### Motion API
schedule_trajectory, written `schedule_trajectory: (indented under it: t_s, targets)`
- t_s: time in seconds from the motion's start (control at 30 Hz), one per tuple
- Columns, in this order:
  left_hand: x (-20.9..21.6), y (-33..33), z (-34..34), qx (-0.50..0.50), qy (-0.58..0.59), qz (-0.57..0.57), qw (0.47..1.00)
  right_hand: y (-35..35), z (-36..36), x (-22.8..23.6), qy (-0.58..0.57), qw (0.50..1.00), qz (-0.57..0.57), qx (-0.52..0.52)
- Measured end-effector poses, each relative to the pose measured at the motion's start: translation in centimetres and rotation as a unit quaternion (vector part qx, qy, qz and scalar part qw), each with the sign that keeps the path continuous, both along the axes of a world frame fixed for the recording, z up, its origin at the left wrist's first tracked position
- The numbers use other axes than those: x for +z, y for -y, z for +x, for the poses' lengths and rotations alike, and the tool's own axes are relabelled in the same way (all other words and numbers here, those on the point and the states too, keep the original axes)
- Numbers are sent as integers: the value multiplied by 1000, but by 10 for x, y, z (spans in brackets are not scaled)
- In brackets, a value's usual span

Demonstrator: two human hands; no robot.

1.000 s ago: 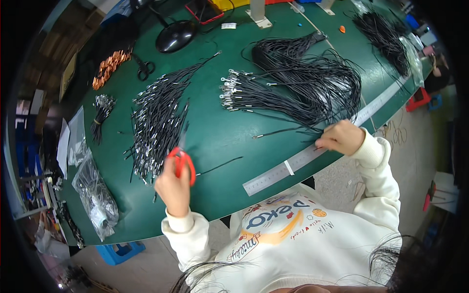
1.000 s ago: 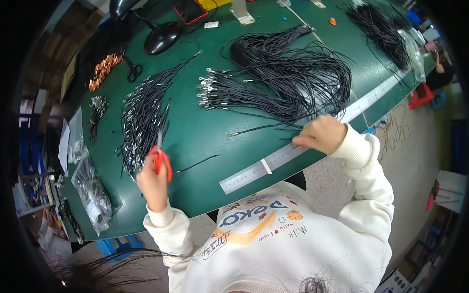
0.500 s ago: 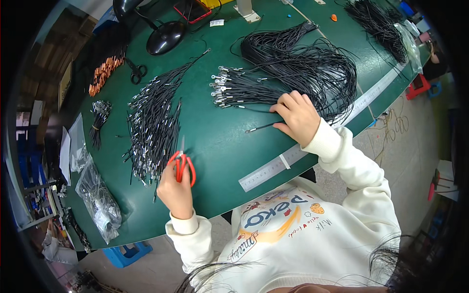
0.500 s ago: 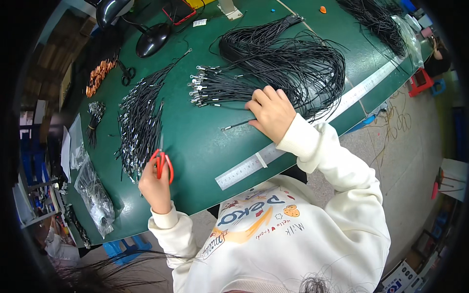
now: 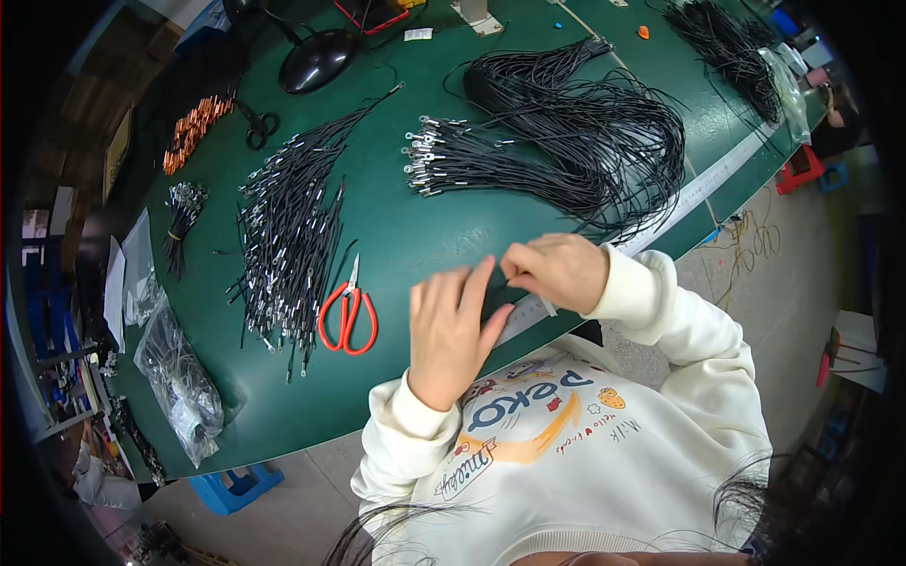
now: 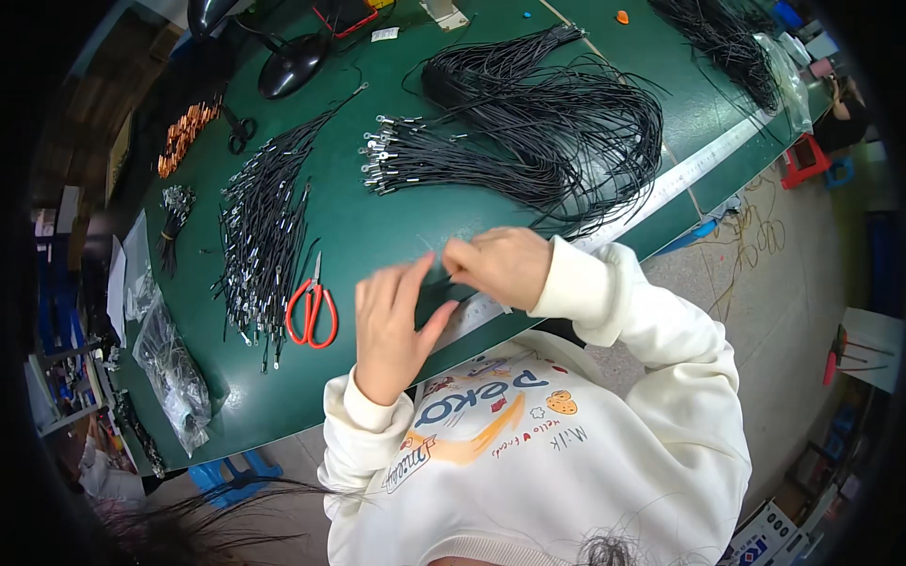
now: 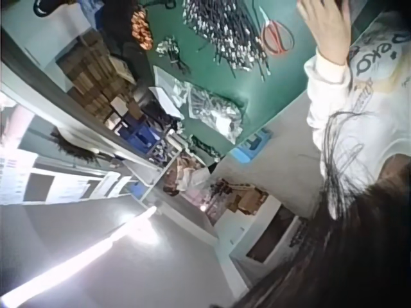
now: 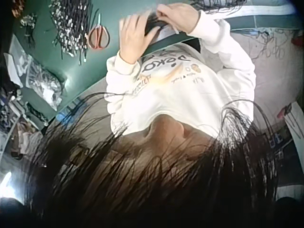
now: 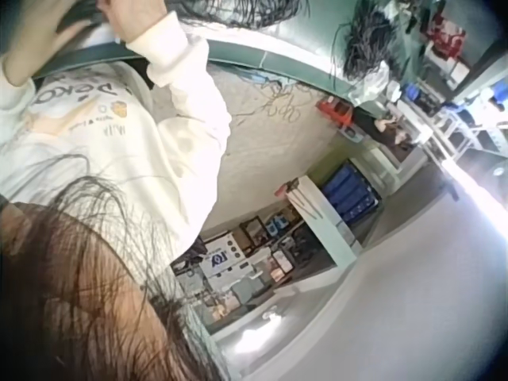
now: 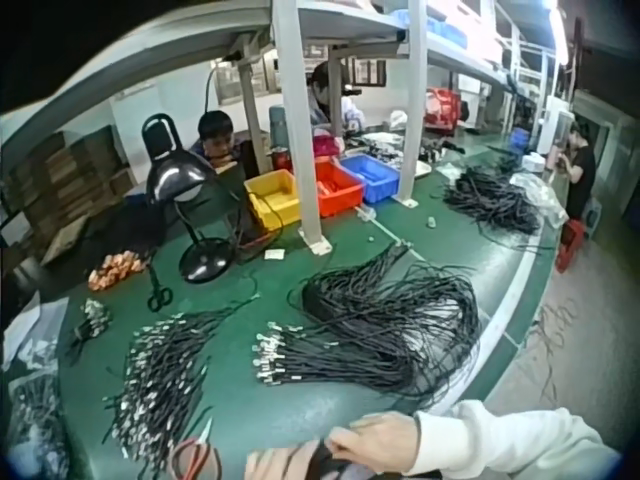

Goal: The person aligns wires against a ruler and trims them using scissors.

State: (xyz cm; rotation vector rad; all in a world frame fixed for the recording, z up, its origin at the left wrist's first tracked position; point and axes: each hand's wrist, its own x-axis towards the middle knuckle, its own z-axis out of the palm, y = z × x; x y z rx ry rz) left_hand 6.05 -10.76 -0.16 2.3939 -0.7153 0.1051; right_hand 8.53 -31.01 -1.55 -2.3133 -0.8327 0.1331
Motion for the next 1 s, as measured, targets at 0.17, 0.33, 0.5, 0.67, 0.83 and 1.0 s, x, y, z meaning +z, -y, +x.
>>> schedule_trajectory:
  t_s: [0.17,0.33,0.5,0.67,0.83,1.0]
  targets:
    - [-12,-2,-10,-11,-94,-122,988,2,-11,3,-57,998,2,15]
    - [-13,-23,-17,20,-258,-151,954,16,-14,0,-62,997,4,40]
    - [-12,-35,-25,98,-478,-214,846,27,-12,4,-89,996,-1,28]
    - [-11,-30,-27,85,-298,-240,920,23,-8,14,-115,993,6,17]
    - [-12,-27,-27,103,-407,-297,858,13,-6,20,-126,992,1,31]
    - [-8,-26,-26,70,-401,-260,876,1,-9,15,-67,995,6,76]
